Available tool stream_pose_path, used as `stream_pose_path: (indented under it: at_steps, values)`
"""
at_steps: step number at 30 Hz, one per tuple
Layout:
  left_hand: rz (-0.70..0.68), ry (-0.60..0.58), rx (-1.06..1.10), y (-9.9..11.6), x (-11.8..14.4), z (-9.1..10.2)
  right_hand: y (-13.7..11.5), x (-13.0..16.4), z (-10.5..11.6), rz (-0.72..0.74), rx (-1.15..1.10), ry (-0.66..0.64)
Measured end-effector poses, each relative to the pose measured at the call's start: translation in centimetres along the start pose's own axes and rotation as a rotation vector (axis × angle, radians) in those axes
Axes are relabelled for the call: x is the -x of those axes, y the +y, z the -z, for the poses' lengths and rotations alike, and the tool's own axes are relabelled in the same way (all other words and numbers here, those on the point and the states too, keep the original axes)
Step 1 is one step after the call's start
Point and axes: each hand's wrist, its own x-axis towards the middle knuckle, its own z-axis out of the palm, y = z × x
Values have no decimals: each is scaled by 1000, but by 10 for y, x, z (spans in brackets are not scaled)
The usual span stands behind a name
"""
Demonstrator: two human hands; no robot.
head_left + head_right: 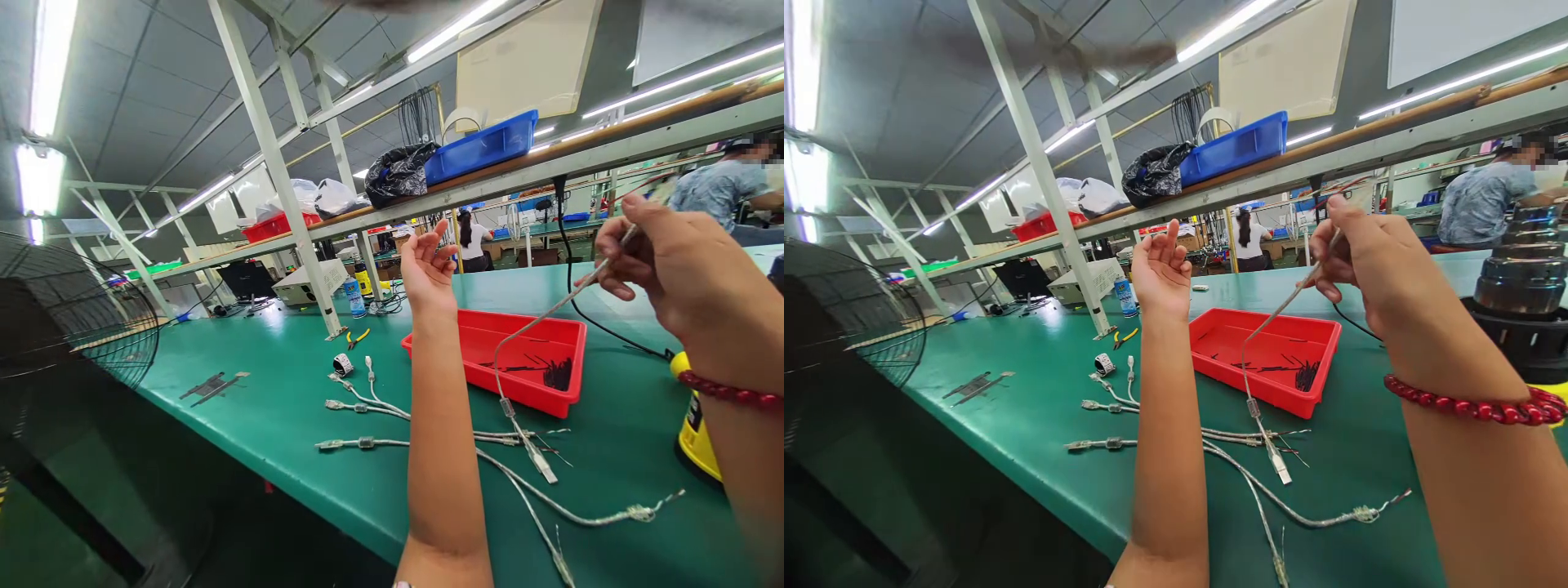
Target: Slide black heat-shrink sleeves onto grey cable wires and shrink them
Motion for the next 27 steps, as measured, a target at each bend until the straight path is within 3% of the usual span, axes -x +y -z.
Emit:
stream_pose_path:
  at_steps: [2, 9, 15, 21, 27]
  values:
    - [-5, -5, 32, 0, 0, 0, -1, 0, 0, -8, 3, 50]
    - [52, 20, 219, 3, 1, -2, 12, -8, 5, 167, 220, 142]
    - [110, 58, 532, 6, 0, -4, 10, -10, 6, -16, -110, 71]
    - [122, 137, 574, 13, -4, -6, 10, -16, 8, -70, -283, 90]
    - [122, 155, 564, 12, -5, -7, 21, -25, 10, -130, -301, 258]
